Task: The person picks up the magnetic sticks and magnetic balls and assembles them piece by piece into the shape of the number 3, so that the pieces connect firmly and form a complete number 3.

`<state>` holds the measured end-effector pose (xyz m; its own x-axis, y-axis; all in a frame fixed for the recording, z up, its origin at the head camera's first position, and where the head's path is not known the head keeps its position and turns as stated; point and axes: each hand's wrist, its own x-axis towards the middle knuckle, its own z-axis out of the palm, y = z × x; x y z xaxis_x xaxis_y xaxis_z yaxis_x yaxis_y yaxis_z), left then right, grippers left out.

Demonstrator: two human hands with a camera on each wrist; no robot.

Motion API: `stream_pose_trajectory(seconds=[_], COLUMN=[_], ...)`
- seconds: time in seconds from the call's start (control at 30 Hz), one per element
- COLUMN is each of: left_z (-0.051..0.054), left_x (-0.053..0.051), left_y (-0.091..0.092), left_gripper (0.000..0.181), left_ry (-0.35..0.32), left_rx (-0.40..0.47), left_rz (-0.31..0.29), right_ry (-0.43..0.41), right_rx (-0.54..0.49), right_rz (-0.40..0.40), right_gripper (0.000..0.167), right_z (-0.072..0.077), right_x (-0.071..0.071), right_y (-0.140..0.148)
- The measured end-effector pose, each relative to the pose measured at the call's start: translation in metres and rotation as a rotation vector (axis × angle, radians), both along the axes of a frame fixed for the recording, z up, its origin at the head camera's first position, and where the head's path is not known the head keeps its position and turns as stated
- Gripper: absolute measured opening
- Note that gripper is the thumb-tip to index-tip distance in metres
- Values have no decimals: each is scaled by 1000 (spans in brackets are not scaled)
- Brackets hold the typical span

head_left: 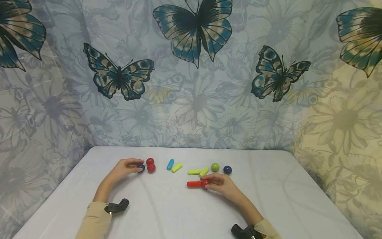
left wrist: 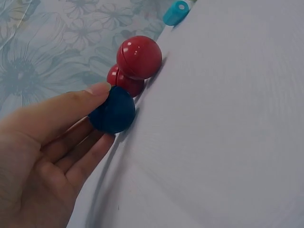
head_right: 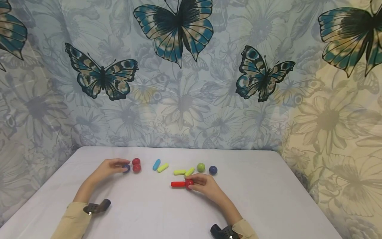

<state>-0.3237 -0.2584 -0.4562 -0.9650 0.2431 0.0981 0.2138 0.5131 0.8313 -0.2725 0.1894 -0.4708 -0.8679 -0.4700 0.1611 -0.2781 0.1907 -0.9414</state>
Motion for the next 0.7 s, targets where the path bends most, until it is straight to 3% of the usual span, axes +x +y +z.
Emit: stream_pose_trajectory(seconds=[0.13,0.57,0.7], left_z=[0,2,3], left_x=[1,1,1], left_y=[-1,-3,-2], left_gripper=[45,44,45], left_ry=[10,-14,9], left_rx=[6,-2,25], left_rz=[-8,64,47], right_ry=[3,8,7], right_rx=[4,13,11], right_rz=[0,-4,-4], right_gripper=[42,41,41], right_z=[0,1,0], right_x=[0,1,0], right_y=[0,0,0])
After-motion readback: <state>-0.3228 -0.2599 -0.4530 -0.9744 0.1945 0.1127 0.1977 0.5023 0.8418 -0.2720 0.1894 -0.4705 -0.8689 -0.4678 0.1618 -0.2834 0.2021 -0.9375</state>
